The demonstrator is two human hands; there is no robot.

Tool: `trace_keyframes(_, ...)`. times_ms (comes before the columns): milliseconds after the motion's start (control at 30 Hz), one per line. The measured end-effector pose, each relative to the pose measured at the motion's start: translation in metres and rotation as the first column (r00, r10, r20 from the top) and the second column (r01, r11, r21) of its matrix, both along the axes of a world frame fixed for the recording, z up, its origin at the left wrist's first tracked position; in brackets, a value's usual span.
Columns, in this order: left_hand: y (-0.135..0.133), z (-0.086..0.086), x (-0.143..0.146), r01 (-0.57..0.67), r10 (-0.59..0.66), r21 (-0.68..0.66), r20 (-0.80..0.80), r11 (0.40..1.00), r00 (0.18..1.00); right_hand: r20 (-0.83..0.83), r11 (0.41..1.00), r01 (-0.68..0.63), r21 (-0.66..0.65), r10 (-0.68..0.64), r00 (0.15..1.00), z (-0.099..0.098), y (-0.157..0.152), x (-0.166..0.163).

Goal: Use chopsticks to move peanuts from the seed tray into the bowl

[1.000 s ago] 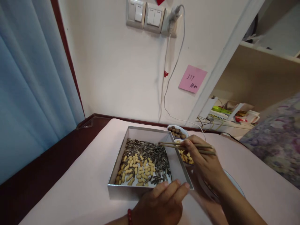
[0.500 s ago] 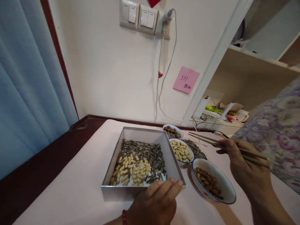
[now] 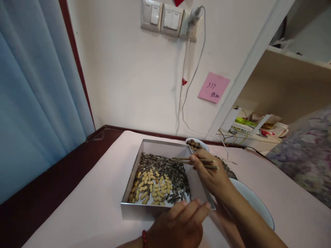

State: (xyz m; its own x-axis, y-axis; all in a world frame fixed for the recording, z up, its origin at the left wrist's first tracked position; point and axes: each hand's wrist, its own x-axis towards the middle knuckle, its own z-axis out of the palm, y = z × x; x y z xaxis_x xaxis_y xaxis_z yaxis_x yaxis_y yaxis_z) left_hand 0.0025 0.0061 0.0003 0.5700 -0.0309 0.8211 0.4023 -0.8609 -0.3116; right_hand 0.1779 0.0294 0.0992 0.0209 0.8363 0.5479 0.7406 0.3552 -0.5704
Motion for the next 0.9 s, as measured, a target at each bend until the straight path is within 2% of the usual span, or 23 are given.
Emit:
trace_keyframes(133,-0.002,0.001,0.0,-0.019,0.019,-0.016,-0.012,1.0,1.0,0.023,0.999,-0.019,-0.048,0.02,1.0,-0.013,0.022,0.001)
trace_keyframes(300,-0.002,0.003,-0.002,-0.001,0.0,-0.018,-0.021,1.0,1.0,0.012,0.998,0.002,-0.062,-0.001,1.0,-0.023,0.029,0.004)
trace_keyframes(467,-0.002,0.002,-0.002,-0.005,0.005,-0.017,-0.029,1.0,1.0,-0.038,0.998,0.032,-0.046,-0.034,0.999,-0.023,0.016,0.008)
trace_keyframes(633,-0.001,0.002,0.0,-0.016,0.015,-0.015,-0.014,1.0,1.0,-0.133,0.998,0.055,-0.019,-0.057,0.989,-0.006,-0.019,0.013)
trace_keyframes(767,-0.002,0.003,-0.001,-0.001,0.0,-0.022,-0.014,1.0,1.0,-0.196,0.98,0.178,0.085,-0.158,0.968,0.012,-0.053,0.032)
trace_keyframes(833,-0.002,0.002,-0.001,0.002,-0.002,-0.029,-0.019,1.0,1.0,-0.232,0.937,0.298,0.183,-0.253,0.939,0.018,-0.065,0.047)
trace_keyframes(900,-0.002,0.0,-0.001,0.006,-0.006,-0.038,-0.019,0.999,1.0,-0.294,0.876,0.426,0.225,-0.356,0.887,0.022,-0.073,0.063)
